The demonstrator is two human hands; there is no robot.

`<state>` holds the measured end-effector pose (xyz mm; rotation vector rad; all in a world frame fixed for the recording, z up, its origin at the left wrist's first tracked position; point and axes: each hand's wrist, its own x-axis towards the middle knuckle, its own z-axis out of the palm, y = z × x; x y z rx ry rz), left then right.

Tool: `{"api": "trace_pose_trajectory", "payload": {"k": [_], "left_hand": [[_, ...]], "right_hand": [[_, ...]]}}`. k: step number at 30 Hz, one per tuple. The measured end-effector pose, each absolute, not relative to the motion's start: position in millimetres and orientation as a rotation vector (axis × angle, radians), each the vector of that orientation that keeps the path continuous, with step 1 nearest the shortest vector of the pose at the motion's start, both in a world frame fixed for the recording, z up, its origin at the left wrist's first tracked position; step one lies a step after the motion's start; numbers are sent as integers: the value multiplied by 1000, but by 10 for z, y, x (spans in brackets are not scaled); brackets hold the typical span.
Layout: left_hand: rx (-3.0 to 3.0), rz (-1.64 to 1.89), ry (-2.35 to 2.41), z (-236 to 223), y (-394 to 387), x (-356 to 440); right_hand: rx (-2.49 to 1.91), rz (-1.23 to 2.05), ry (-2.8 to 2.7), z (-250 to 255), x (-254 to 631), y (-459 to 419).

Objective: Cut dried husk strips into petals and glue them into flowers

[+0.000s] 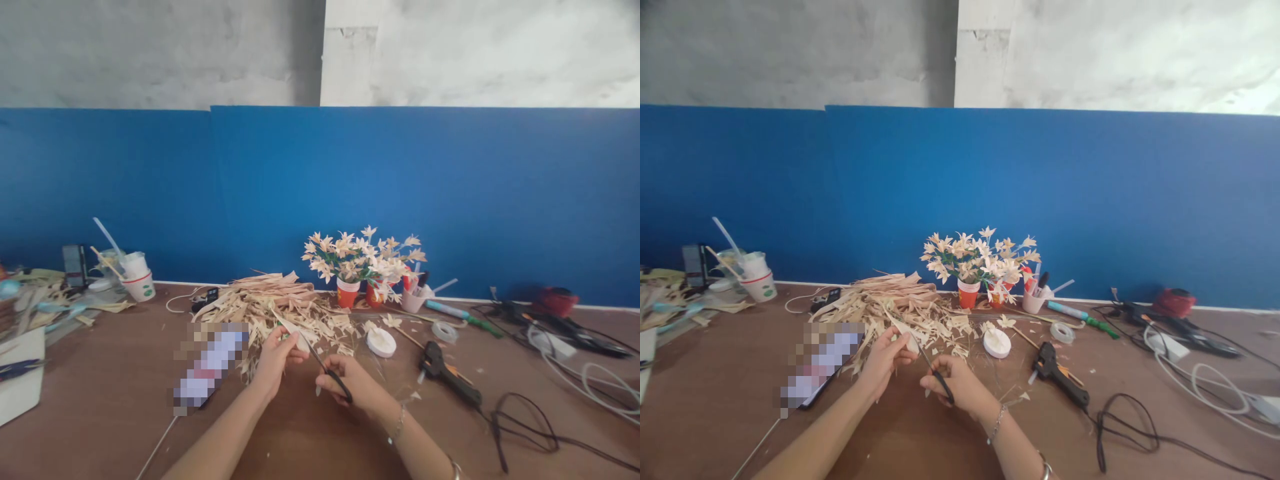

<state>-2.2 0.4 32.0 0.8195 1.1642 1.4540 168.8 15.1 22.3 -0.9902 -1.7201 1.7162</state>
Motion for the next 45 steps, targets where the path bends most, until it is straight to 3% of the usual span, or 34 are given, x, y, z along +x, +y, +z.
{"api": "trace_pose_trajectory", "payload": {"k": [45], "left_hand": [[1078,1152,1254,273,81,-254]], "right_hand": [[-1135,1730,-1947,316,1813,166]]}}
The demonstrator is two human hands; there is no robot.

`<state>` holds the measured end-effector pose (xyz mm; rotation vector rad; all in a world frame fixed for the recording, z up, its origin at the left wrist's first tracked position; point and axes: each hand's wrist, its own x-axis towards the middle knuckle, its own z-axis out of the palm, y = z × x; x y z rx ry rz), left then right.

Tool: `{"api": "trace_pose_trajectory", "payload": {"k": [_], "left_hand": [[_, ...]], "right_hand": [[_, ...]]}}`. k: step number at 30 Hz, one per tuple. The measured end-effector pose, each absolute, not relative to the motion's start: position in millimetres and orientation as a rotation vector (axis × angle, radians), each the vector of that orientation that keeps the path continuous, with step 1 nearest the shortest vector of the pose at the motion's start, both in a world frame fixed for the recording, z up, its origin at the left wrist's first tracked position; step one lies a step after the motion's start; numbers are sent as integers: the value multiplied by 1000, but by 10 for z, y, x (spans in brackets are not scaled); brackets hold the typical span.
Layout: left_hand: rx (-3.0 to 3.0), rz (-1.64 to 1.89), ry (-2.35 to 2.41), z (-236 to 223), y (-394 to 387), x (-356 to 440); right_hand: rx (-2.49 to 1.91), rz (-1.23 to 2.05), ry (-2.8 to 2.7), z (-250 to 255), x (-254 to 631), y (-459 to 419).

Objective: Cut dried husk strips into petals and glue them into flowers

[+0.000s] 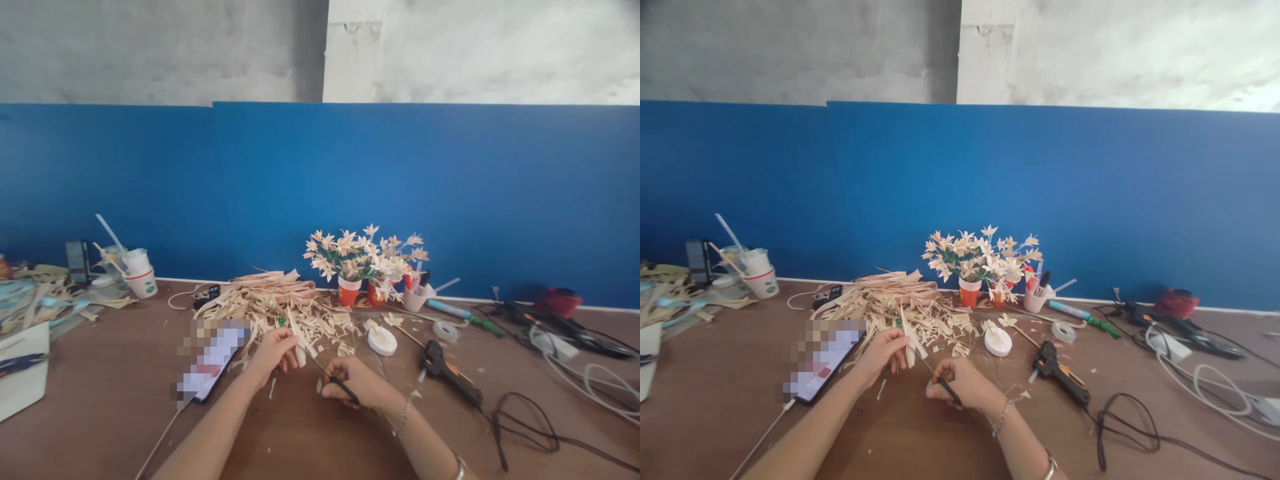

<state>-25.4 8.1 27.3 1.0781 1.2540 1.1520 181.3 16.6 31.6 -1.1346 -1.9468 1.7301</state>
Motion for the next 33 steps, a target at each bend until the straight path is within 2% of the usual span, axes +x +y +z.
{"api": "trace_pose_trajectory", "payload": {"k": [8,33], "left_hand": [[1056,1305,1325,285,99,-286],[1035,1312,1281,266,92,-264]], "right_hand": [[-1112,1793,-1954,377,1818,153],[-1121,1717,-2028,298,1851,186]]}}
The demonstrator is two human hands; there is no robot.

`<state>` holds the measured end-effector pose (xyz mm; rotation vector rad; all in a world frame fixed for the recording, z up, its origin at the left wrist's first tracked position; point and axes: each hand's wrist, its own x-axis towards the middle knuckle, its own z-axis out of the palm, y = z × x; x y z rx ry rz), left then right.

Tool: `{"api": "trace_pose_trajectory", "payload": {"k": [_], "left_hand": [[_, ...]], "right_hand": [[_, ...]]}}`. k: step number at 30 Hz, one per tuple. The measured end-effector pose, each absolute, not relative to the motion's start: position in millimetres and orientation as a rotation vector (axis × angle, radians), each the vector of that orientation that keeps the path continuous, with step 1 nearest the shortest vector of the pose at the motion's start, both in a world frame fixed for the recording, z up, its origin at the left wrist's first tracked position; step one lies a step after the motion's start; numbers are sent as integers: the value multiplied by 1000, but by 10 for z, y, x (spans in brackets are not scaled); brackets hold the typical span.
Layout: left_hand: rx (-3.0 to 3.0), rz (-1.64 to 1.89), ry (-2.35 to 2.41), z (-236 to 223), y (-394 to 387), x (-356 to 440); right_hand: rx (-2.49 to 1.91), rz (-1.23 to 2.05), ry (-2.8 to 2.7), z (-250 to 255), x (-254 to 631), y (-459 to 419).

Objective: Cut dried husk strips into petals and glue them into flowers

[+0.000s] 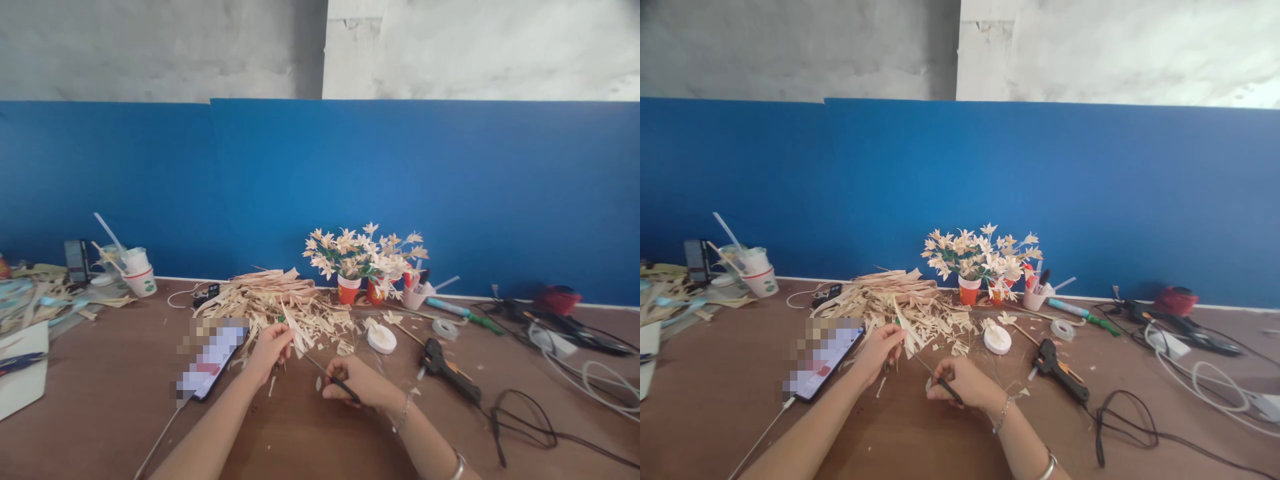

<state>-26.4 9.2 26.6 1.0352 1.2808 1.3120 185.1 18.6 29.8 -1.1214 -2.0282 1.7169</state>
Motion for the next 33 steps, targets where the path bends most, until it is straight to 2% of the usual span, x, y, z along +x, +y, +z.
{"api": "trace_pose_trajectory", "payload": {"k": [33], "left_hand": [[705,1418,1119,339,48,-182]], "right_hand": [[-1247,1610,-1967,333,1824,192]]}}
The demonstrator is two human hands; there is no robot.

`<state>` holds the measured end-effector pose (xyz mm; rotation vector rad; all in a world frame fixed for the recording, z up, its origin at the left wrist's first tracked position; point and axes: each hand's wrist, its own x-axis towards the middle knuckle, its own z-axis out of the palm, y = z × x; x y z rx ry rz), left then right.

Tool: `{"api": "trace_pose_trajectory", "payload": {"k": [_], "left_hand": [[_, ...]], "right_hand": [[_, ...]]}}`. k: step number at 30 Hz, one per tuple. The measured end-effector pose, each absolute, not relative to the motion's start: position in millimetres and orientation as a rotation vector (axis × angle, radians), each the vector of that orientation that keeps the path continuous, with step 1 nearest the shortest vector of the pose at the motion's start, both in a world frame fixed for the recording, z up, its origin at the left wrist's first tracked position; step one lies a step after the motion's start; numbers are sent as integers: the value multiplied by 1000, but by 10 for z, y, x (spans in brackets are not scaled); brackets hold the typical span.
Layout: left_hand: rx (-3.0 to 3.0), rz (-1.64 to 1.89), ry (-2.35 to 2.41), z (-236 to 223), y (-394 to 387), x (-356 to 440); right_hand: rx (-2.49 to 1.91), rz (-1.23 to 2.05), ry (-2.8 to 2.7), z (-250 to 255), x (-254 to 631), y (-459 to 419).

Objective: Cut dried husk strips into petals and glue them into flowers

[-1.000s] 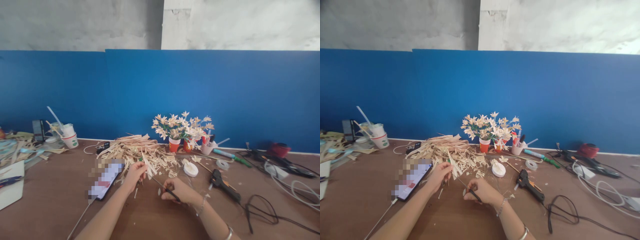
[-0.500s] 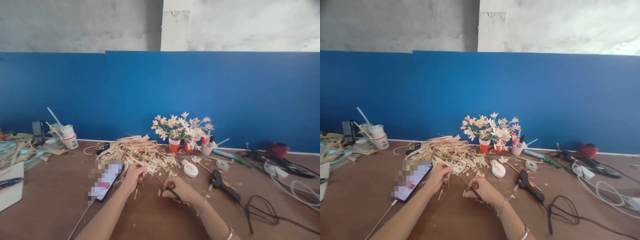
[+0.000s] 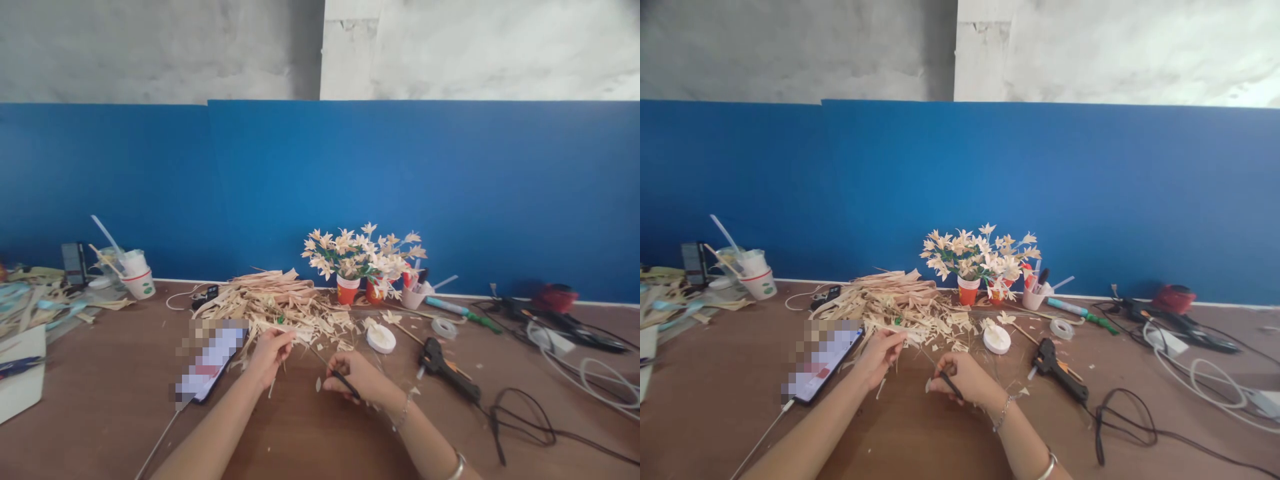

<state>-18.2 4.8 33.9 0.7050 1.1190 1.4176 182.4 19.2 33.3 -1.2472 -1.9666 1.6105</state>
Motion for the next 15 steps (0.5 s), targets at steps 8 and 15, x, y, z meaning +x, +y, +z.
{"api": "trace_pose_trajectory", "payload": {"k": [8,15], "left_hand": [[599,1456,1026,287,51,-132],[567,1457,976,245,63,-113]], "right_hand": [[-1239,1564,-1971,301,1805,196],[-1235,1557,-1967,302,1803,204]]}}
